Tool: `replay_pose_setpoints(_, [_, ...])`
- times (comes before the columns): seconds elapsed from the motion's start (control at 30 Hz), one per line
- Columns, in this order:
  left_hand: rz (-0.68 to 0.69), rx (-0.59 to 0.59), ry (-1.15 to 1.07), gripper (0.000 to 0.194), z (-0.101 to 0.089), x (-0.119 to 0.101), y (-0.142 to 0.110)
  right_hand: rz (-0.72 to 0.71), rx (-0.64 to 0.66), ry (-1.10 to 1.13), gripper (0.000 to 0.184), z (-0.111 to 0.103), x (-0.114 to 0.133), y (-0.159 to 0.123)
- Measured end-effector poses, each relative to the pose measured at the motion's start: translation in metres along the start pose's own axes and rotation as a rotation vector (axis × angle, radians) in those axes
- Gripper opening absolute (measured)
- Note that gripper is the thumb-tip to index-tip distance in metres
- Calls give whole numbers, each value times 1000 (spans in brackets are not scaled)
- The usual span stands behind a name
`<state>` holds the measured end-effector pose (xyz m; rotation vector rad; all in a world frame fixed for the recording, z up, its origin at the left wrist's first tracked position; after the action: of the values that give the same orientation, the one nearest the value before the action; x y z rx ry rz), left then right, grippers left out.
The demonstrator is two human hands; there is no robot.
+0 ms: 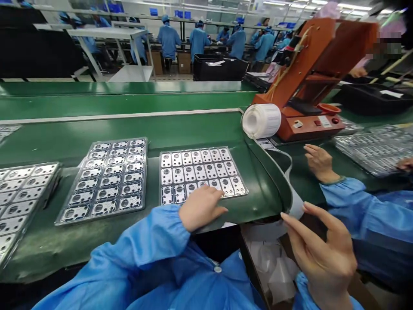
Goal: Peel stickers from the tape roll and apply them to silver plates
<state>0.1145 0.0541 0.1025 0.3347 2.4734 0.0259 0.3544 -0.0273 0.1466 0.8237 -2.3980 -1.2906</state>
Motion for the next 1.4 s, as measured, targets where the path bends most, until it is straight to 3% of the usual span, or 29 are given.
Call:
replay_pose_setpoints(0.17, [-68,0,334,46,-29,62,-1,-9,-16,168,41,25,17,10])
replay_pose_setpoints(0.27, [-105,-8,427,58,-30,76,-5,-30,-52,242,38,35,28,14])
replay_pose_setpoints(0.4, [-108,-30,407,60,-27,79,-7,43,-95,334,35,48,37,15])
replay_pose_setpoints(0.5, [-58,-40,266,46,-27,75,-12,153,-105,441,33,60,42,13])
replay_pose_setpoints(0.6, [-50,-44,-16,27,-24,65,-27,332,-97,573,25,74,43,5])
replay_pose_setpoints(0.7, [-183,-44,-401,28,-16,53,-45,542,-86,754,14,87,44,-8])
replay_pose_setpoints(0.77, [-305,37,-674,34,-3,45,-53,648,-66,903,10,94,47,-14])
replay_pose_setpoints(0.9, [-466,192,-1017,46,23,33,-58,713,77,1103,7,102,60,-10])
replay_pose_setpoints(1.0, [-513,200,-1101,51,29,31,-55,683,166,1071,8,105,68,-3])
replay_pose_setpoints(1.23, [-508,172,-1102,54,28,30,-54,644,172,805,5,105,68,-6])
replay_pose_setpoints(1.4, [-516,248,-1115,61,33,35,-55,884,169,890,9,113,59,-21])
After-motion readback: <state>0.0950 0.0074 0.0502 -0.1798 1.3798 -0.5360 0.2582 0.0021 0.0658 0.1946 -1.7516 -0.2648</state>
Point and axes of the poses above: each hand's wrist, its own y-axis towards the middle knuckle, its own z-axis out of the palm, x = y × z, the point moved 5 cm from there along y, towards the middle knuckle, and after that the axes turned 10 degrees about -z, right-handed, at the moved point
